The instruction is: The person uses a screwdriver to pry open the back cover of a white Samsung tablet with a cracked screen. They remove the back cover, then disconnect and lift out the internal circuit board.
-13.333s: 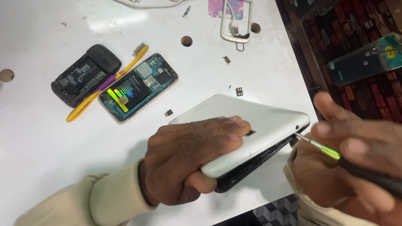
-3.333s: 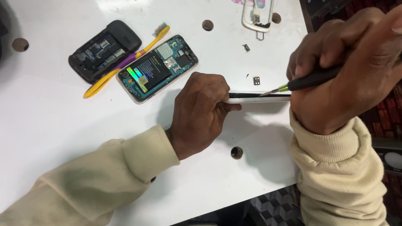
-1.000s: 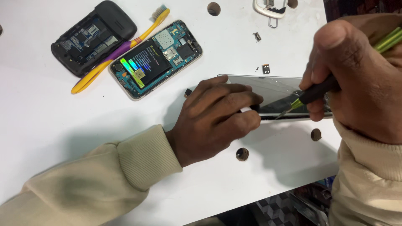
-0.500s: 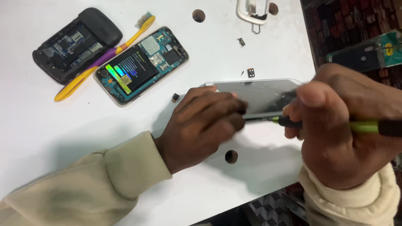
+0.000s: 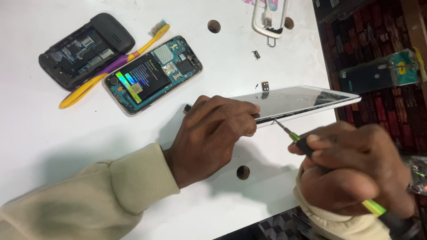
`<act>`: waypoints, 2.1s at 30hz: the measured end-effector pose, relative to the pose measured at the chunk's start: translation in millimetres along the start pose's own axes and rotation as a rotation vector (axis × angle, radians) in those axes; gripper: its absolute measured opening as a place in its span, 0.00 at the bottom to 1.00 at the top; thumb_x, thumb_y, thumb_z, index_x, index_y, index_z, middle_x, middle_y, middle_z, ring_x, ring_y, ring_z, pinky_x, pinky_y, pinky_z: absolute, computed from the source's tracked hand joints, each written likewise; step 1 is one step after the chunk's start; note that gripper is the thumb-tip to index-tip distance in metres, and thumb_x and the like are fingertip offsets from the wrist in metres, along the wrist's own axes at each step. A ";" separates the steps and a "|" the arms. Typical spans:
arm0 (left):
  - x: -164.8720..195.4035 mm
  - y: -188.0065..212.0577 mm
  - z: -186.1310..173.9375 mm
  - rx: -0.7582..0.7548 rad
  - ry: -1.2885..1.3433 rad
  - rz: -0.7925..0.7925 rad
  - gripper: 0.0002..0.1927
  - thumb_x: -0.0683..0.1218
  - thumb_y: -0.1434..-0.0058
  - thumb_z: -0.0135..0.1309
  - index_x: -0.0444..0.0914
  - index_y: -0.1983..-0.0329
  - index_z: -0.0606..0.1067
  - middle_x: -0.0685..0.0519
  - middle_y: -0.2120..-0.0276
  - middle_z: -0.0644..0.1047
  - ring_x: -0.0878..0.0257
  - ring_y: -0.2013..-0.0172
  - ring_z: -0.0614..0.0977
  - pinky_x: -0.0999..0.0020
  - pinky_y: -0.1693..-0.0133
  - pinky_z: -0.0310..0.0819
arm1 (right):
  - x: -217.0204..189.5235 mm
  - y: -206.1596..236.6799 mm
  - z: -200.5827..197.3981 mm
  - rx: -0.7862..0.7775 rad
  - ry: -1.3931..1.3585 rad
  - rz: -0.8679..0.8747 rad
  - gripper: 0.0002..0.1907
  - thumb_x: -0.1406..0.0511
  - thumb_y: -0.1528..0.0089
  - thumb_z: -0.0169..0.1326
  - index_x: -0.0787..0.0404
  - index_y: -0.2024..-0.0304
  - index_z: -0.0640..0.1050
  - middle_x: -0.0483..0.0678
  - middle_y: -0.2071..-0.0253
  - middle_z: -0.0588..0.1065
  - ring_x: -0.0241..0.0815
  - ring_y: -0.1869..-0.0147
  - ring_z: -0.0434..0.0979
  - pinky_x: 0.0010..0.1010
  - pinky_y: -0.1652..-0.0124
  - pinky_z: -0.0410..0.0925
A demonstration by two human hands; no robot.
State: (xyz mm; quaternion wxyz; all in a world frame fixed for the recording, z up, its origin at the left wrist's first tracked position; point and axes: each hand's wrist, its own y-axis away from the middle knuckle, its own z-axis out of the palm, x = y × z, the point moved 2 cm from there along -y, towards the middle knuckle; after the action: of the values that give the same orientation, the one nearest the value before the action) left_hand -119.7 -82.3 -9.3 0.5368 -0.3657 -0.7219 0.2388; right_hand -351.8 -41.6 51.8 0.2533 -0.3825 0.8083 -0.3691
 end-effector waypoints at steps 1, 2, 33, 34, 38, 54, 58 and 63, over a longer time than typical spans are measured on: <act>-0.9 -0.1 0.7 -0.003 0.003 -0.011 0.12 0.32 0.35 0.58 0.41 0.56 0.71 0.54 0.50 0.81 0.62 0.51 0.82 0.64 0.56 0.68 | 7.0 7.6 -3.0 0.013 -0.021 0.044 0.15 0.60 0.25 0.40 0.69 0.58 0.60 0.51 0.68 0.71 0.43 0.71 0.77 0.35 0.70 0.76; -1.5 -0.3 1.4 0.005 0.007 -0.007 0.13 0.33 0.35 0.58 0.41 0.55 0.71 0.53 0.50 0.80 0.61 0.52 0.82 0.64 0.56 0.68 | 12.6 12.7 -4.0 0.022 -0.043 0.086 0.16 0.60 0.25 0.39 0.68 0.58 0.60 0.51 0.68 0.70 0.43 0.71 0.77 0.35 0.70 0.76; -8.0 -1.8 8.0 0.115 0.078 -0.050 0.13 0.40 0.31 0.64 0.43 0.52 0.72 0.58 0.57 0.80 0.64 0.55 0.84 0.68 0.56 0.74 | 38.4 -60.3 29.8 -0.092 -0.504 0.466 0.37 0.41 0.22 0.31 0.65 0.70 0.63 0.54 0.79 0.64 0.42 0.81 0.64 0.31 0.75 0.65; -8.4 -2.4 8.0 0.133 0.092 -0.053 0.13 0.39 0.31 0.64 0.42 0.51 0.71 0.57 0.57 0.81 0.63 0.55 0.84 0.68 0.56 0.75 | 39.8 -65.5 33.6 -0.053 -0.504 0.422 0.37 0.41 0.22 0.31 0.65 0.70 0.63 0.53 0.80 0.63 0.43 0.82 0.65 0.32 0.75 0.66; -7.2 -3.2 5.8 0.178 0.098 -0.052 0.15 0.40 0.30 0.64 0.41 0.48 0.70 0.55 0.55 0.80 0.60 0.56 0.83 0.67 0.57 0.78 | 44.5 -89.1 43.2 -0.156 -0.447 0.343 0.38 0.43 0.22 0.29 0.67 0.71 0.63 0.53 0.82 0.60 0.43 0.83 0.64 0.32 0.76 0.65; -0.7 -2.5 11.0 -0.016 0.083 -0.059 0.22 0.51 0.31 0.65 0.40 0.43 0.68 0.53 0.52 0.80 0.61 0.59 0.85 0.68 0.60 0.81 | 68.2 -78.6 31.6 -0.345 -0.609 0.488 0.38 0.43 0.22 0.32 0.66 0.74 0.61 0.50 0.84 0.54 0.42 0.85 0.57 0.31 0.80 0.57; -3.1 -5.0 12.2 -0.121 0.113 -0.106 0.27 0.51 0.32 0.65 0.38 0.37 0.68 0.50 0.52 0.80 0.60 0.62 0.85 0.66 0.62 0.81 | 72.1 -63.3 21.7 -0.303 -0.726 0.602 0.35 0.48 0.20 0.39 0.64 0.76 0.63 0.48 0.85 0.57 0.41 0.84 0.58 0.31 0.79 0.56; -4.1 -6.0 18.7 -0.264 0.070 -0.125 0.33 0.44 0.43 0.63 0.39 0.33 0.67 0.49 0.46 0.80 0.53 0.61 0.85 0.61 0.61 0.81 | 63.4 -69.9 12.9 -0.406 -0.711 0.511 0.26 0.56 0.24 0.48 0.61 0.75 0.68 0.48 0.86 0.63 0.39 0.85 0.63 0.30 0.81 0.58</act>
State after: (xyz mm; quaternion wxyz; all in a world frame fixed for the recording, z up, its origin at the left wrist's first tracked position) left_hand -138.4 -88.3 -13.2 0.5229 -0.3954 -0.7492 0.0950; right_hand -349.5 -128.2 91.3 0.5168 -0.3161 0.7952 0.0238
